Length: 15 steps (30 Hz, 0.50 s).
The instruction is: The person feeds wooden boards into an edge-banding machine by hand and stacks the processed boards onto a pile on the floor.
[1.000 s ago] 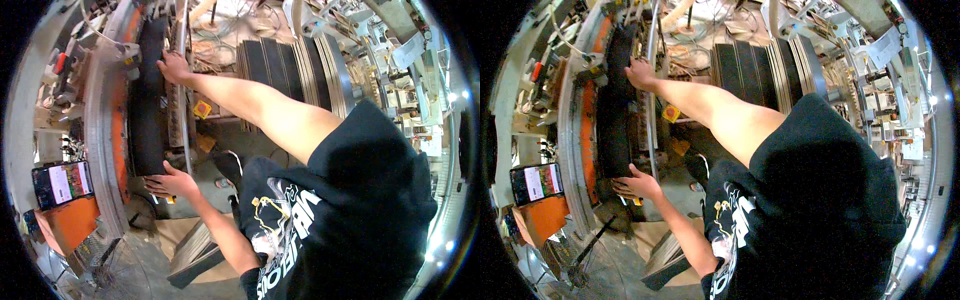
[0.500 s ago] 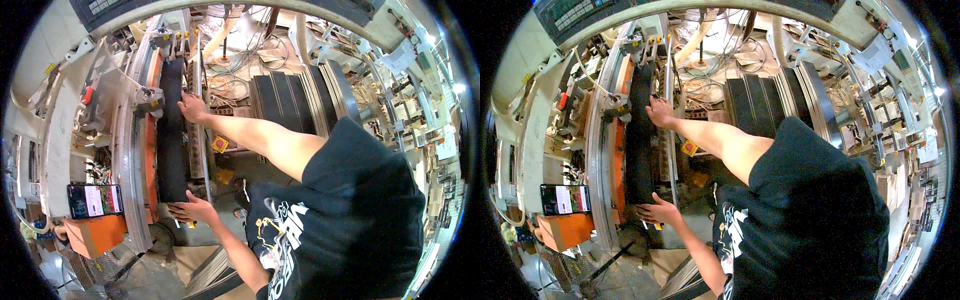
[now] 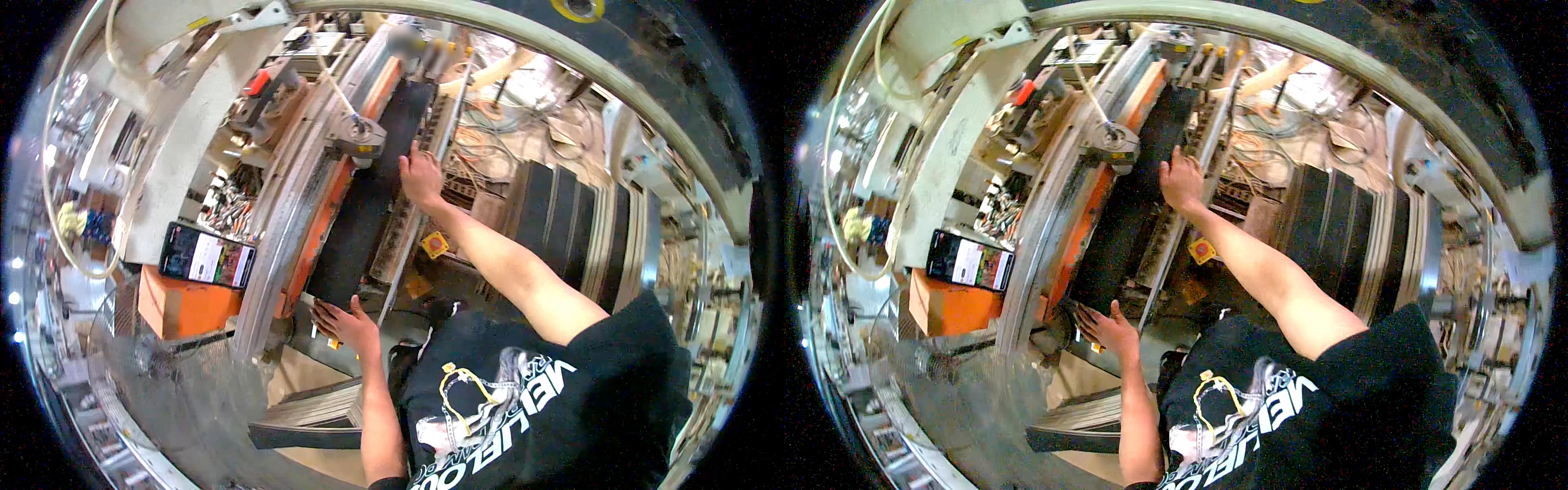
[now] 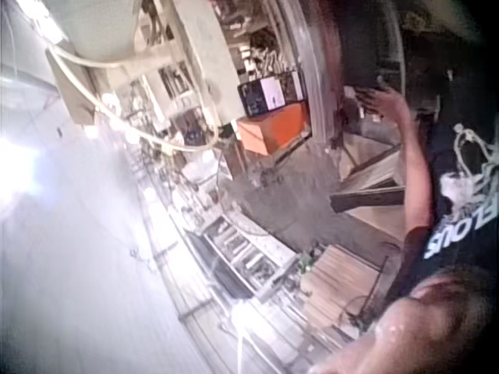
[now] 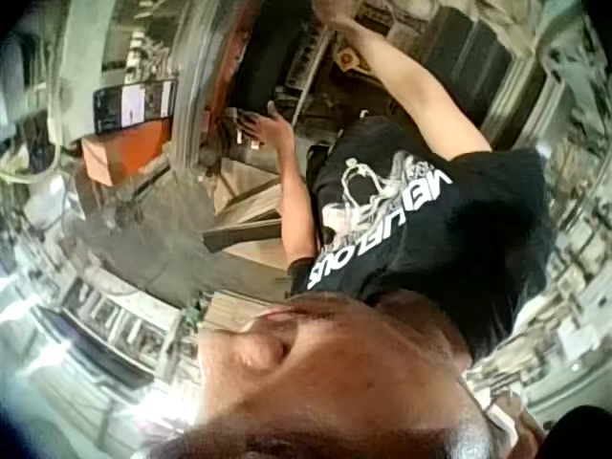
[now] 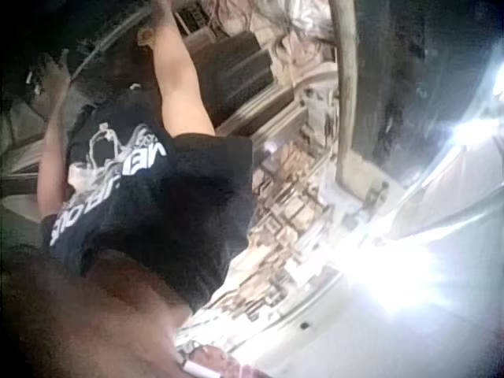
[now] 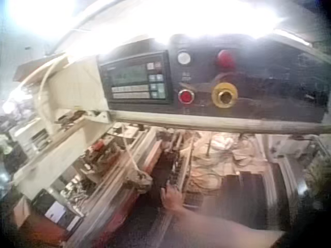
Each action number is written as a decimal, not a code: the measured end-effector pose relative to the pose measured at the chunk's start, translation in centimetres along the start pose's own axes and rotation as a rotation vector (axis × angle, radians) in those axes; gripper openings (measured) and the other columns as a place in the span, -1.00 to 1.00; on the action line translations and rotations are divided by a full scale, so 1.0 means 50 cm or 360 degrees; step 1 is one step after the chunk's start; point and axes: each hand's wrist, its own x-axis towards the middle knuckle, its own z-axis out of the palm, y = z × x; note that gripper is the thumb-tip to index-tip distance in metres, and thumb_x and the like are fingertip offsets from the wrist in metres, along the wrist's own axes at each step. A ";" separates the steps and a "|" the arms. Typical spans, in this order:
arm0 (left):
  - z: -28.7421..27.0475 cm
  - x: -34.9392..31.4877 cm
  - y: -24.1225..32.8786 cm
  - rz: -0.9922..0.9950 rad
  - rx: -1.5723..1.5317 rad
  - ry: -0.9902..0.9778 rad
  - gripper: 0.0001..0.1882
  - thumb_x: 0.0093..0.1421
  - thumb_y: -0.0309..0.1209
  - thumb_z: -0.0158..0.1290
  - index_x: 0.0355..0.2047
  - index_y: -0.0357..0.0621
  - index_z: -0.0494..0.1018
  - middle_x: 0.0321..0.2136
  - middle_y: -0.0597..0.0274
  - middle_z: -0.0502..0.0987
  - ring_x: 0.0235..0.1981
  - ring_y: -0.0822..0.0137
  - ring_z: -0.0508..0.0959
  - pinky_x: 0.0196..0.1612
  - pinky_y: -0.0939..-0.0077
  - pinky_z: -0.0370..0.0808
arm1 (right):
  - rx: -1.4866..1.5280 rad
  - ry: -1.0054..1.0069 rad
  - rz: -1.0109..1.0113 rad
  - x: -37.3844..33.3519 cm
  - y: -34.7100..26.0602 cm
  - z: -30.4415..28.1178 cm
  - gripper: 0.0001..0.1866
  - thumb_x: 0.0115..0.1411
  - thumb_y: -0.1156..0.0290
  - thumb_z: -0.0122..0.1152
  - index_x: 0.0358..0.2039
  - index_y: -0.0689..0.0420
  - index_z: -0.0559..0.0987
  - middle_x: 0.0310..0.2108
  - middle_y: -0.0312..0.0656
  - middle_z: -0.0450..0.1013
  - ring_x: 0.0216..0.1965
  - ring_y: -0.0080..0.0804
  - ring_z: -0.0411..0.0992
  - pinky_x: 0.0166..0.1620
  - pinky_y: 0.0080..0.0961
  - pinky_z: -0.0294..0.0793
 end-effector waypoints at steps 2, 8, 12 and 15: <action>-0.006 0.011 -0.012 -0.0055 0.0017 0.0016 -0.15 0.36 0.14 -0.16 0.34 -0.40 0.06 0.34 -0.22 0.13 0.36 -0.22 0.11 0.39 -0.13 -0.03 | 0.0027 0.0018 0.0027 -0.007 -0.019 0.006 -0.37 0.38 0.06 -0.10 0.29 0.25 0.30 0.00 0.14 0.50 0.19 0.01 0.35 0.33 -0.20 0.14; 0.009 0.032 -0.027 -0.0004 0.0115 -0.0006 -0.17 0.35 0.10 -0.13 0.33 -0.40 0.08 0.33 -0.22 0.14 0.37 -0.18 0.11 0.41 -0.08 -0.02 | 0.0075 0.0083 -0.0147 0.007 -0.012 0.040 -0.36 0.40 0.07 -0.14 0.30 0.31 0.26 0.01 0.11 0.49 0.17 0.05 0.34 0.36 -0.20 0.08; 0.000 0.027 -0.021 -0.0117 0.0097 -0.0105 -0.11 0.38 0.21 -0.31 0.36 -0.40 0.04 0.37 -0.18 0.09 0.41 -0.09 0.05 0.44 0.02 -0.08 | 0.0126 0.0053 -0.0080 -0.002 -0.009 0.048 -0.36 0.38 0.08 -0.10 0.30 0.31 0.27 0.02 0.11 0.49 0.18 0.07 0.32 0.36 -0.18 0.06; 0.000 0.010 -0.035 -0.0037 0.0093 -0.0025 -0.15 0.37 0.15 -0.20 0.33 -0.41 0.07 0.34 -0.17 0.14 0.38 -0.13 0.09 0.42 -0.01 -0.03 | 0.0118 0.0071 -0.0106 -0.020 -0.017 0.035 -0.37 0.37 0.10 -0.08 0.28 0.32 0.29 0.02 0.11 0.49 0.18 0.03 0.34 0.36 -0.21 0.07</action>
